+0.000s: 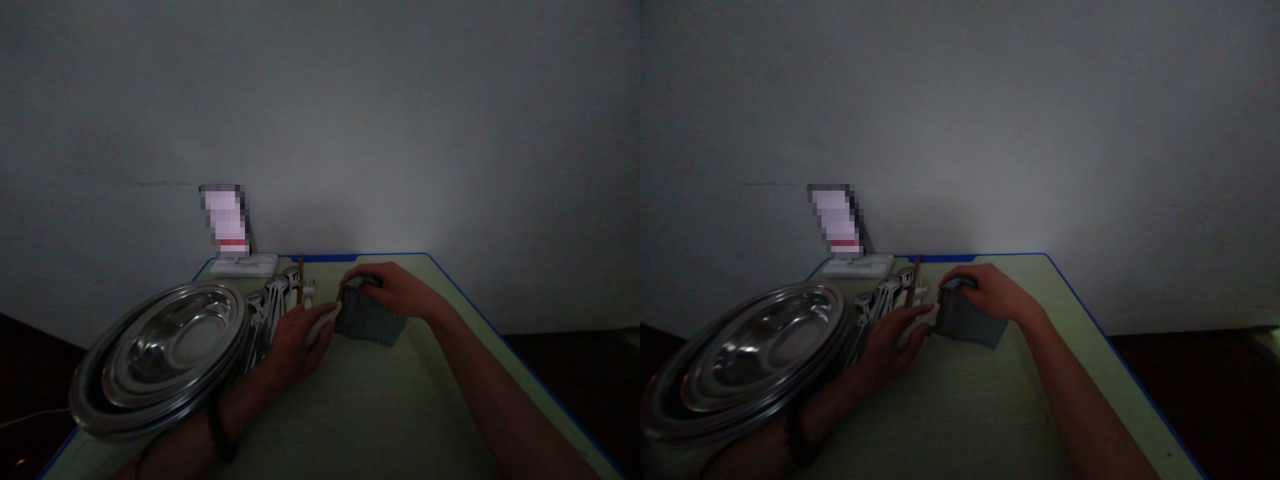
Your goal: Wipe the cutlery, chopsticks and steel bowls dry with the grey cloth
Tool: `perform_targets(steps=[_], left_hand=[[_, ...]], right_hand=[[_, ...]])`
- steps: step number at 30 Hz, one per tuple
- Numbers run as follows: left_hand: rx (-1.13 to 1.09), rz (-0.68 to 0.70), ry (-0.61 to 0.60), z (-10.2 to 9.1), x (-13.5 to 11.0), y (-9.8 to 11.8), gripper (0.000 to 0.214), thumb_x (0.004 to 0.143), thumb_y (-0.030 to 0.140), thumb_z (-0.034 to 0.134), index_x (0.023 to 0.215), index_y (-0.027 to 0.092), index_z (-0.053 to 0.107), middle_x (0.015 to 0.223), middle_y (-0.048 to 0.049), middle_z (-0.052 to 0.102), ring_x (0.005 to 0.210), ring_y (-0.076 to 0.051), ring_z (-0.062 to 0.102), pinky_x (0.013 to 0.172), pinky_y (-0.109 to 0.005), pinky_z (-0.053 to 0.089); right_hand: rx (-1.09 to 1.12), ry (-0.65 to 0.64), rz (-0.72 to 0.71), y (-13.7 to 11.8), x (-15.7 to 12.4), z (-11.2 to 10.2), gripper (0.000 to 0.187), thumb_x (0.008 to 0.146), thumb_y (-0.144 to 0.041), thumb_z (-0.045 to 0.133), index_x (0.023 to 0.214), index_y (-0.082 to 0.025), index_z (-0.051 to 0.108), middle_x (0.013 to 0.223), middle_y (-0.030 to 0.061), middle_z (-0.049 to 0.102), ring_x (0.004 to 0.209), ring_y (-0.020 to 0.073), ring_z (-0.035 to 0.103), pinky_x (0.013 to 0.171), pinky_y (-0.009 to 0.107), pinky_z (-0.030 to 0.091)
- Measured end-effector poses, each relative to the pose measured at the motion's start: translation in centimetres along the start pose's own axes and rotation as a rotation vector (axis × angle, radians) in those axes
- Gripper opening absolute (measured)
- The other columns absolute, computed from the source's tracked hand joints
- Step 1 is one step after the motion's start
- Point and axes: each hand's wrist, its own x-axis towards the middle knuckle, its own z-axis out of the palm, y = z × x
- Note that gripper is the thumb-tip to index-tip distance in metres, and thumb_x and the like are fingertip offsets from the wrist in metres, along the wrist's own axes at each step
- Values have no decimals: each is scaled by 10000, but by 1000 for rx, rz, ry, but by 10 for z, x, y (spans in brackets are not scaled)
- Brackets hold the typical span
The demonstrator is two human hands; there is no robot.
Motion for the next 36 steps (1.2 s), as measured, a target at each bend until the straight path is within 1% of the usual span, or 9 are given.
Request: perform_targets(steps=[5,10,13,18,22,27,30,33,36], left_hand=[[15,4,-6,0,-1,1,260,847,217,485,1094,179,558,901,-72,711,745,-166,659,681,-289,511],[15,2,5,-1,0,3,239,848,200,484,1070,163,564,904,-78,713,768,-168,663,702,-289,516],[18,0,5,-1,1,2,238,844,205,490,1067,164,565,899,-76,713,763,-170,662,691,-287,519],[12,-9,7,0,-1,0,226,847,212,492,1061,174,551,915,-73,706,781,-165,658,704,-284,519],[-9,-50,19,3,-3,-2,209,842,231,502,1041,189,550,897,-64,701,792,-165,655,717,-294,519],[-20,-68,17,3,-3,-3,196,835,243,506,1017,195,561,851,-55,700,753,-167,657,683,-293,524],[-42,-73,19,4,-3,-3,209,827,223,504,1026,196,560,889,-62,701,784,-170,660,712,-296,526],[-51,-111,15,4,-4,-3,239,823,215,501,1055,190,551,923,-79,700,812,-174,662,731,-293,526],[-47,-106,7,4,-6,-4,257,827,230,498,1077,189,542,944,-84,698,832,-177,662,749,-302,529]], right_hand=[[13,-4,-6,1,0,0,293,787,-109,458,990,-216,640,986,13,684,918,141,615,836,290,443],[-9,-3,16,3,1,0,238,792,-150,504,971,-216,645,938,10,692,854,140,622,777,274,450],[-13,0,26,1,1,0,236,793,-153,507,975,-212,645,942,13,692,861,141,622,780,271,447],[18,0,-7,0,0,-1,306,784,-89,460,1006,-216,627,992,12,677,920,138,609,830,277,439],[71,-11,-22,0,-1,-2,379,770,-42,402,1033,-219,608,1032,18,663,966,146,596,874,312,432],[111,-1,-17,0,1,-1,392,765,-32,366,1008,-217,611,1006,17,664,961,142,594,886,319,424],[87,67,17,2,2,1,301,793,-97,419,999,-212,607,960,19,663,898,145,595,830,303,438],[47,141,60,3,3,5,210,797,-241,537,996,-200,589,927,28,655,835,152,585,760,287,442],[87,118,91,3,4,9,197,775,-336,593,911,-196,613,851,15,657,780,148,581,696,266,436]])
